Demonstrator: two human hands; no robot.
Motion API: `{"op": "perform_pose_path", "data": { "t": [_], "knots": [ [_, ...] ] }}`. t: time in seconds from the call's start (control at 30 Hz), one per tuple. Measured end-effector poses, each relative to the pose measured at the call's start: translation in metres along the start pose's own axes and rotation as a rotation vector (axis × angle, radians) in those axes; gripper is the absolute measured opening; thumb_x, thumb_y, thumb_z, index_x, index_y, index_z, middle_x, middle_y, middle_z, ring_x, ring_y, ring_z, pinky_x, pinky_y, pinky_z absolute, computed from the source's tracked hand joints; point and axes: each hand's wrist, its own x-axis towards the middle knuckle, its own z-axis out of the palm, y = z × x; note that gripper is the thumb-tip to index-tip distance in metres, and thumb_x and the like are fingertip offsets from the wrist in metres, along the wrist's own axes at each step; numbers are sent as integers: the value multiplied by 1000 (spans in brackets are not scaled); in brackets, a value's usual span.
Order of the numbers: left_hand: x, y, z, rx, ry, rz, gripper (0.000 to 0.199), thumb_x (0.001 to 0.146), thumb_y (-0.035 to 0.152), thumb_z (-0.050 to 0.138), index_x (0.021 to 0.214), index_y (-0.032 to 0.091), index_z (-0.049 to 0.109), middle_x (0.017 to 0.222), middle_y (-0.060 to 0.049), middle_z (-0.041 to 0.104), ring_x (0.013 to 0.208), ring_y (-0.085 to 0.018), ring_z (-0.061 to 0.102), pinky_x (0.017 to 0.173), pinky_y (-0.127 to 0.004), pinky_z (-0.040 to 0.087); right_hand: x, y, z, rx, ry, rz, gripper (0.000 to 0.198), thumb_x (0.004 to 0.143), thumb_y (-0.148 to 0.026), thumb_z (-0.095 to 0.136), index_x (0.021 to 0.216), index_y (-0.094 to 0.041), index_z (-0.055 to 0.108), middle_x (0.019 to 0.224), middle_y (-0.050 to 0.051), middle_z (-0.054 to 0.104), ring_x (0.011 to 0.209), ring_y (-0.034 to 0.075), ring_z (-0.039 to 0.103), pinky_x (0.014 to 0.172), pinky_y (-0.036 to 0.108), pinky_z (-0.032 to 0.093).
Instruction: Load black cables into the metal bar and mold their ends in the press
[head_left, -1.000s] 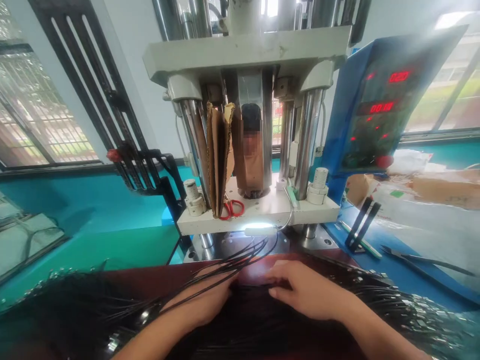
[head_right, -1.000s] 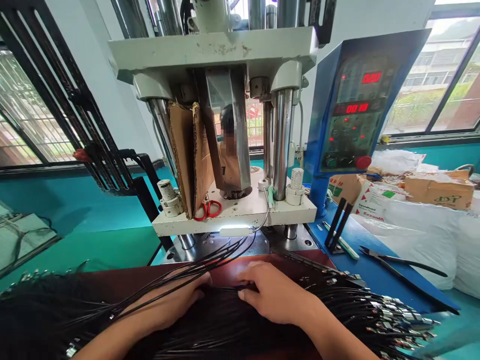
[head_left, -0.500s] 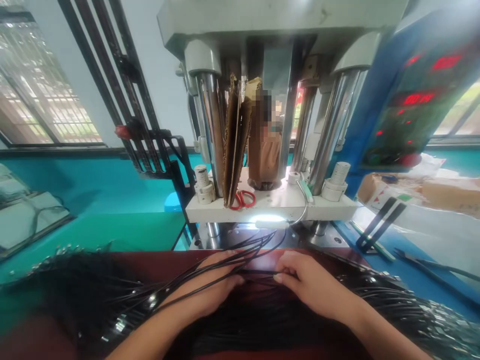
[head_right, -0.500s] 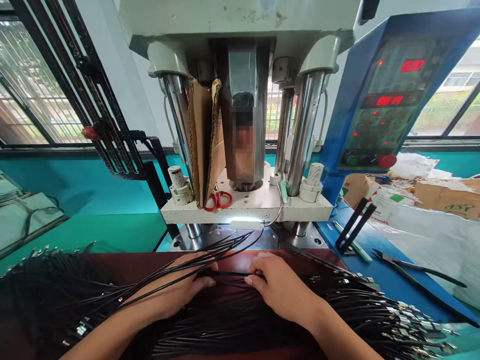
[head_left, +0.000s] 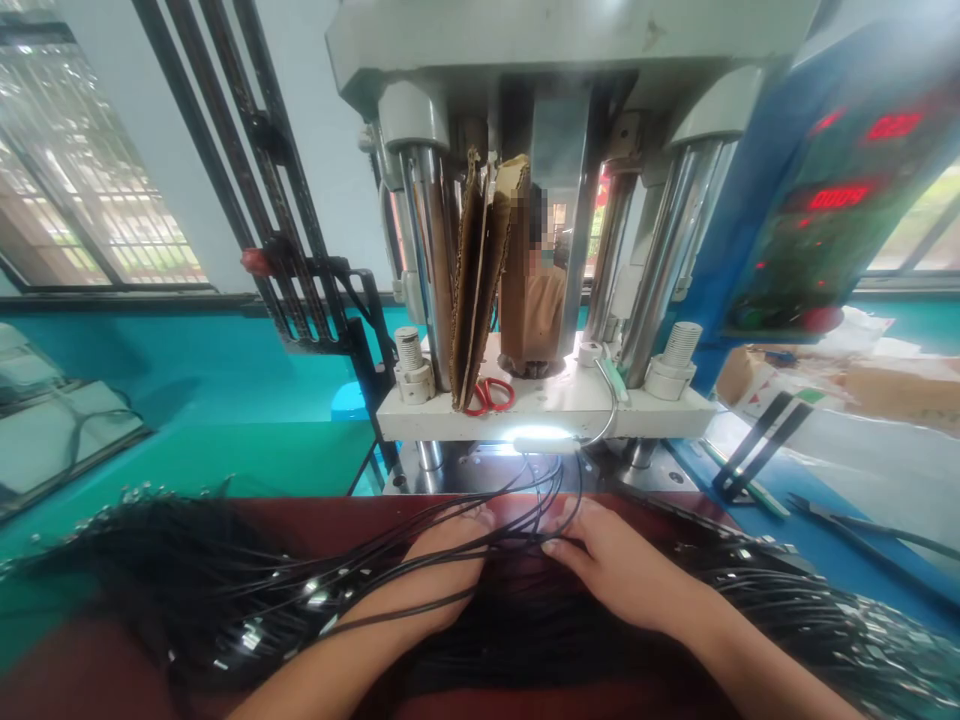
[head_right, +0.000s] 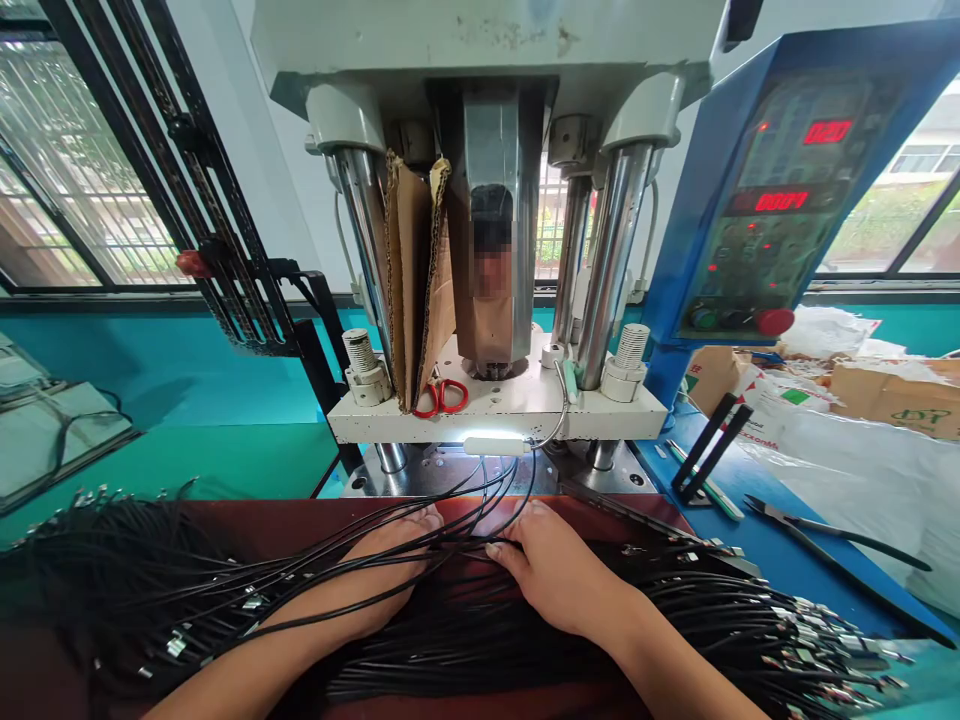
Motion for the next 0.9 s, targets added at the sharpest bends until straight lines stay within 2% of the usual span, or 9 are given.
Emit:
{"op": "perform_pose_path", "data": {
  "t": [0.07, 0.17, 0.3, 0.37, 0.47, 0.53, 0.63, 0.77, 0.9],
  "knots": [
    [-2, -1, -2, -16, 2, 55, 39, 92, 38, 37, 113, 25, 67, 119, -3, 68, 109, -24, 59, 104, -37, 39, -1, 0, -1, -27, -8, 2, 15, 87, -27, 59, 91, -25, 73, 99, 4, 71, 98, 27, 59, 93, 37, 40],
    [-5, 0, -10, 24, -3, 141, 38, 92, 38, 43, 123, 29, 62, 129, -1, 62, 117, -24, 56, 107, -34, 36, -3, 3, -1, -88, 22, 37, 16, 83, -33, 66, 95, -25, 71, 105, 6, 68, 100, 27, 56, 92, 36, 40],
    [-10, 6, -26, 175, -53, 123, 42, 89, 46, 49, 129, 33, 57, 131, 1, 61, 124, -26, 51, 108, -36, 34, -7, 4, -2, -110, 34, 85, 13, 88, -31, 59, 87, -22, 68, 93, 7, 67, 89, 26, 58, 84, 35, 42],
    [-13, 8, -32, 223, -125, 68, 50, 82, 56, 57, 128, 37, 56, 125, 2, 65, 119, -28, 55, 105, -39, 37, -8, 3, -2, -79, 12, 94, 12, 89, -30, 57, 91, -22, 66, 92, 7, 68, 86, 25, 59, 83, 34, 42],
    [-15, 7, -37, 223, -225, 14, 75, 63, 66, 70, 131, 37, 55, 110, 1, 71, 101, -30, 64, 98, -38, 42, -8, 2, -1, -74, -15, 99, 11, 90, -28, 56, 93, -22, 64, 94, 8, 69, 87, 26, 61, 85, 34, 41],
    [-16, 5, -37, 192, -238, 20, 77, 62, 66, 71, 131, 36, 55, 105, 1, 73, 98, -29, 66, 97, -36, 42, -9, 2, 0, -75, -22, 107, 11, 90, -28, 55, 93, -21, 63, 94, 9, 69, 88, 26, 61, 84, 34, 40],
    [-15, 3, -36, 170, -220, 43, 71, 64, 64, 70, 128, 36, 58, 114, 1, 71, 109, -31, 62, 97, -36, 42, -9, 4, 1, -72, -17, 118, 11, 91, -28, 54, 92, -21, 62, 93, 9, 69, 86, 26, 62, 82, 33, 40],
    [-14, 5, -36, 156, -270, 89, 89, 56, 62, 77, 136, 33, 50, 136, -2, 57, 123, -32, 53, 101, -35, 40, -10, 6, 2, -87, -19, 108, 11, 92, -28, 52, 93, -21, 60, 91, 8, 69, 84, 25, 62, 79, 33, 39],
    [-13, 10, -35, 163, -322, 99, 90, 59, 59, 77, 139, 33, 45, 143, -2, 50, 129, -29, 48, 103, -32, 37, -10, 7, 3, -114, -9, 125, 10, 93, -29, 51, 92, -22, 58, 88, 7, 68, 81, 25, 62, 76, 33, 38]
  ]
}}
